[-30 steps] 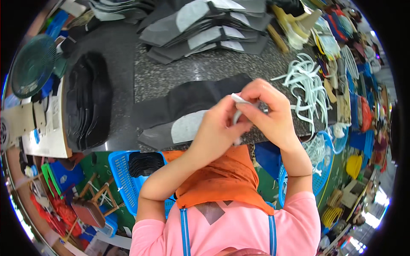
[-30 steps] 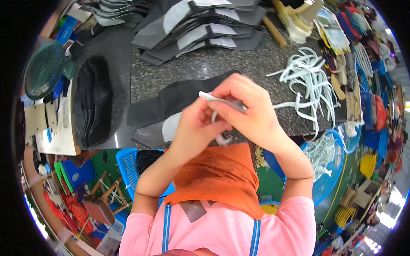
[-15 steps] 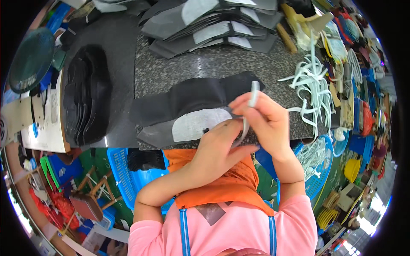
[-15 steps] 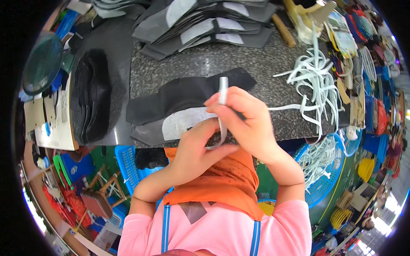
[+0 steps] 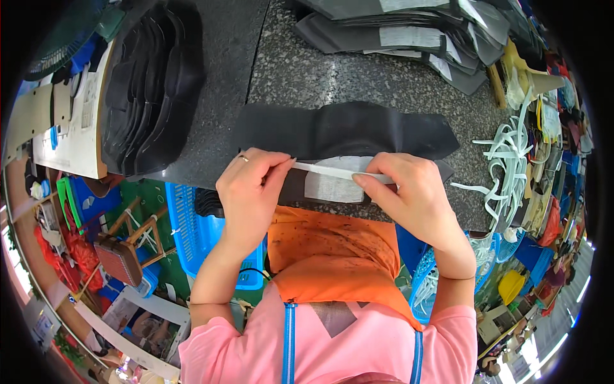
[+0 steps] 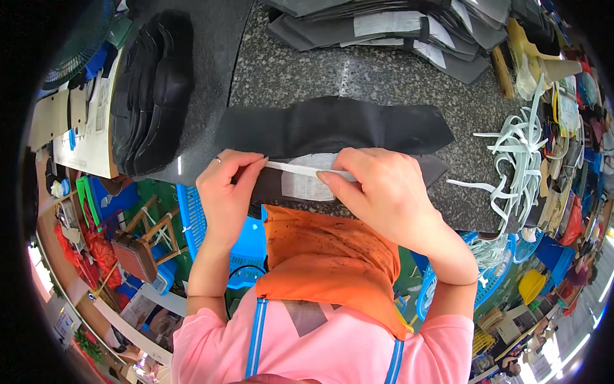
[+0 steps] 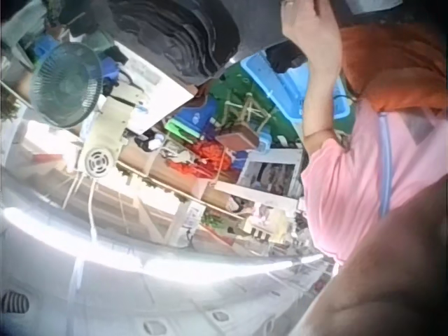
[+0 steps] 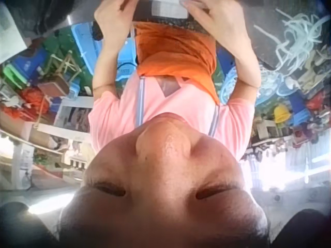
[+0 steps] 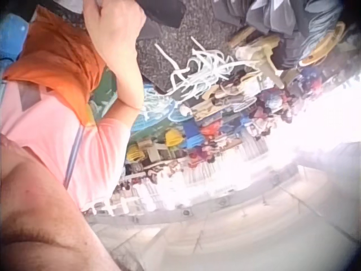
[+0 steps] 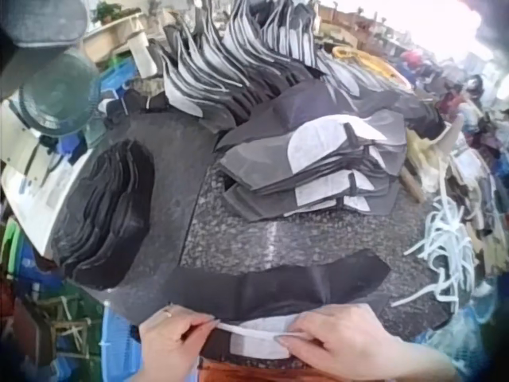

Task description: The person applies white reinforcement strips to the edges of black shoe upper components by hand, pressing them down firmly and smoothing them along the curved edges of the material before moving the finished pieces to a container.

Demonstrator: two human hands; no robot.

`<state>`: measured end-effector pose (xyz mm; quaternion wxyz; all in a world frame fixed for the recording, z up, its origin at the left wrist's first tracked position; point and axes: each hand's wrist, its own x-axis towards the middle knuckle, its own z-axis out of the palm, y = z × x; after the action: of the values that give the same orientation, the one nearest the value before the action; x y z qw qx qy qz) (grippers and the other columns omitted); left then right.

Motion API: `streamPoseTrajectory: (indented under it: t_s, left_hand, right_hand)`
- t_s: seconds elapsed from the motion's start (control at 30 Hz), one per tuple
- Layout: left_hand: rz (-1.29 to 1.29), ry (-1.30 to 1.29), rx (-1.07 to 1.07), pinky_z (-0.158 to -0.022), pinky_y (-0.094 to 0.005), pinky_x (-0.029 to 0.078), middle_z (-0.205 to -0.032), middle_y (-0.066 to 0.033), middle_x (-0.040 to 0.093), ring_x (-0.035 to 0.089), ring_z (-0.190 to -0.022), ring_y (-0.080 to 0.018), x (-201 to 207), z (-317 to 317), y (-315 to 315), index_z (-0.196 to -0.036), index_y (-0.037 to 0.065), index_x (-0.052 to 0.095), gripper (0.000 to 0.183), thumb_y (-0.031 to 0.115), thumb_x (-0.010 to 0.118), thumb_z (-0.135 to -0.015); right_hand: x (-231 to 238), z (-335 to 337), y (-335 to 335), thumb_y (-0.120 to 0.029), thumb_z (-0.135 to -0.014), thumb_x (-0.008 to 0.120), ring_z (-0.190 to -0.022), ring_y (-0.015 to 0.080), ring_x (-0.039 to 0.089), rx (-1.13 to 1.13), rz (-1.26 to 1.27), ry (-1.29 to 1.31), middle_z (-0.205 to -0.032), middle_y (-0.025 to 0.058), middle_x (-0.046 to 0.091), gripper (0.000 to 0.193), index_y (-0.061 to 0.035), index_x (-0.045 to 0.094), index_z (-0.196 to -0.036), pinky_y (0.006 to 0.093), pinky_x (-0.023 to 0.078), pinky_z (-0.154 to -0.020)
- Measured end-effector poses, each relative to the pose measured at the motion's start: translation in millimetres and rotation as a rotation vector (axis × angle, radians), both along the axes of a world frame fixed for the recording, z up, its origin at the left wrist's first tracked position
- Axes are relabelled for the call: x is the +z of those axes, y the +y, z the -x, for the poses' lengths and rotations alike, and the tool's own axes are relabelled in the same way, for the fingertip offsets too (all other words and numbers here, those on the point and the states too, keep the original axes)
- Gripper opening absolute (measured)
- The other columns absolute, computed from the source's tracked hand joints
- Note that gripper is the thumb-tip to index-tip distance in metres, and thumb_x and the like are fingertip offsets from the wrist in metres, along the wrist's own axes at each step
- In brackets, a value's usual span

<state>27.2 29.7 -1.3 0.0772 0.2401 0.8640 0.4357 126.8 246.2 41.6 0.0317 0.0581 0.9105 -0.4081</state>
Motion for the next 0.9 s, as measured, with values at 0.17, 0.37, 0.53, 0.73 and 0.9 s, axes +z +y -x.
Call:
streamPoseTrajectory:
  t_s: [0.17, 0.37, 0.53, 0.73, 0.9]
  left_hand:
    - [0.343, 0.458, -0.073, -0.079, -0.0400, 0.047, -0.094, -0.0080, 0.064, 0.060, -0.091, -0.0297, -8.8, 8.8, -2.2, -0.092, 0.006, 0.068, 0.023, 0.009, 0.082, -0.075]
    - [0.061, 0.589, -0.359, -0.092, -0.0431, 0.050, -0.118, -0.0129, 0.060, 0.060, -0.107, -0.0314, -16.9, -8.4, -28.0, -0.120, 0.004, 0.067, 0.047, 0.011, 0.079, -0.075]
    - [0.175, 0.422, -0.376, -0.102, -0.0487, 0.048, -0.131, -0.0147, 0.056, 0.056, -0.119, -0.0367, -29.7, -20.3, -23.8, -0.128, -0.003, 0.062, 0.058, 0.006, 0.078, -0.073]
    - [0.344, 0.477, -0.330, -0.101, -0.0495, 0.049, -0.133, -0.0159, 0.056, 0.057, -0.119, -0.0372, -7.3, -26.4, 3.9, -0.124, -0.003, 0.063, 0.054, 0.010, 0.078, -0.074]
    - [-0.027, 0.363, -0.568, -0.094, -0.0471, 0.051, -0.130, -0.0163, 0.061, 0.062, -0.113, -0.0355, -27.8, -45.1, 32.0, -0.125, -0.001, 0.061, 0.056, 0.019, 0.078, -0.075]
  right_hand:
    - [-3.7, 3.8, -1.4, -0.023, -0.088, 0.071, -0.063, 0.0333, 0.063, -0.053, -0.022, -0.085, -0.067, 0.0117, 0.062, 0.022, -0.0037, 0.063, -0.080, 0.0435, 0.048, -0.056]
    - [2.2, 6.7, 3.5, -0.022, -0.087, 0.072, -0.062, 0.0335, 0.064, -0.019, -0.002, -0.141, -0.067, 0.0133, 0.062, 0.022, -0.0032, 0.063, -0.080, 0.0429, 0.048, -0.055]
    - [5.9, 23.0, 14.9, -0.021, -0.087, 0.071, -0.059, 0.0359, 0.062, -0.054, 0.048, -0.209, -0.064, 0.0154, 0.060, 0.022, -0.0023, 0.064, -0.078, 0.0438, 0.047, -0.054]
    - [-9.9, 22.9, 23.3, -0.030, -0.085, 0.070, -0.060, 0.0384, 0.063, -0.003, -0.229, -0.230, -0.060, 0.0165, 0.060, 0.028, -0.0034, 0.064, -0.076, 0.0455, 0.048, -0.055]
    - [3.0, -1.5, 45.2, -0.015, -0.085, 0.071, -0.066, 0.0328, 0.066, -0.052, 0.008, -0.207, -0.074, 0.0154, 0.065, 0.015, -0.0004, 0.069, -0.085, 0.0392, 0.051, -0.057]
